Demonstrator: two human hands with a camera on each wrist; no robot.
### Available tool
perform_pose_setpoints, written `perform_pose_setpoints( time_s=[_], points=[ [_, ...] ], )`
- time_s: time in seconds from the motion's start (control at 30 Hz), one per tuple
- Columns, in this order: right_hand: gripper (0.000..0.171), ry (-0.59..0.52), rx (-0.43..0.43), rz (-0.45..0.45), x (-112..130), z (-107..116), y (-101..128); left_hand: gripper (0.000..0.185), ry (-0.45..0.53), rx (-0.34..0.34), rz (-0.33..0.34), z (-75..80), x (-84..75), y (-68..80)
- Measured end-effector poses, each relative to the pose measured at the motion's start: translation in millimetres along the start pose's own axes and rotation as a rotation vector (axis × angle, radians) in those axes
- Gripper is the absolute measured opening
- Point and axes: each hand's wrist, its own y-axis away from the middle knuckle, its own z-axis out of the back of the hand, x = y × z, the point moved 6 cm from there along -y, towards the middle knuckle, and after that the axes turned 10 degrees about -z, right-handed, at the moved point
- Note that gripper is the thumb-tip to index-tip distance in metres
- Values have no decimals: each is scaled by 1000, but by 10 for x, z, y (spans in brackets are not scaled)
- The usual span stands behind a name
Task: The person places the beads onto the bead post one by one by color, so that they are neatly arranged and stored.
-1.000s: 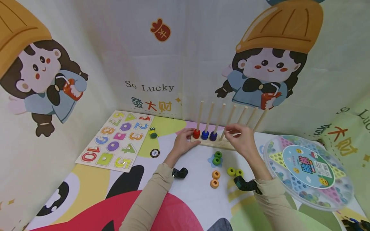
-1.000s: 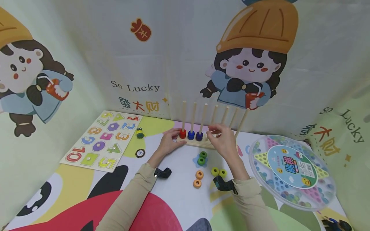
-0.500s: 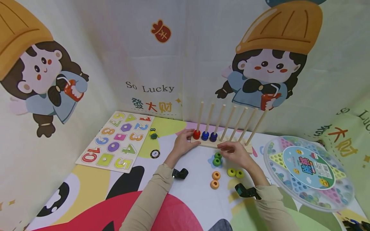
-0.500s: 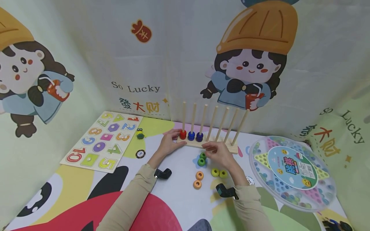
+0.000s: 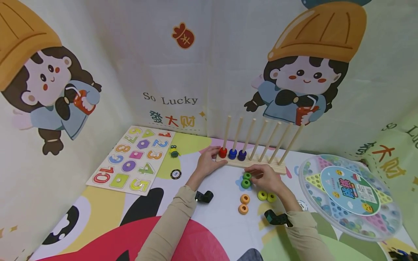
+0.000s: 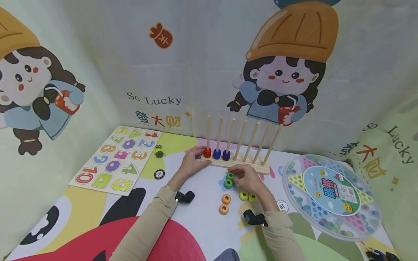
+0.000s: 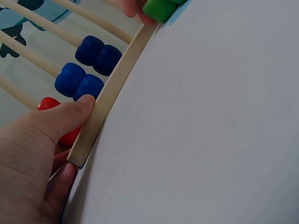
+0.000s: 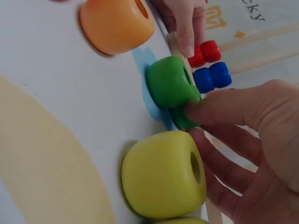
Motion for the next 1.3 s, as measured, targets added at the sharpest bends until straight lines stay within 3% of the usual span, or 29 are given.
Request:
perform_pose_setpoints(
  time_s=[0.2, 0.4, 0.57, 0.7, 0.87, 1.13, 1.3],
  points=[
    [32, 9, -31, 4, 36, 46, 20, 57, 2, 1, -8, 8, -11, 2],
    [29, -11, -106, 75, 209, 203, 53, 58, -4, -2, -5, 23, -1, -7],
    [30, -36, -191, 45, 322, 363, 89, 58, 2, -3, -1, 21, 3, -1],
    [30, -53, -290, 62, 431, 507, 138, 58, 14, -9, -6, 17, 2, 5],
    [30, -109, -445, 152, 593, 708, 215, 58, 16, -16, -15, 10, -5, 9],
    [32, -173, -608, 281, 946, 997, 280, 57, 19, -23, -19, 7, -7, 5],
    [29, -153, -730, 312, 1096, 1171, 266, 58, 20, -20, -14, 2, -1, 6]
  ],
)
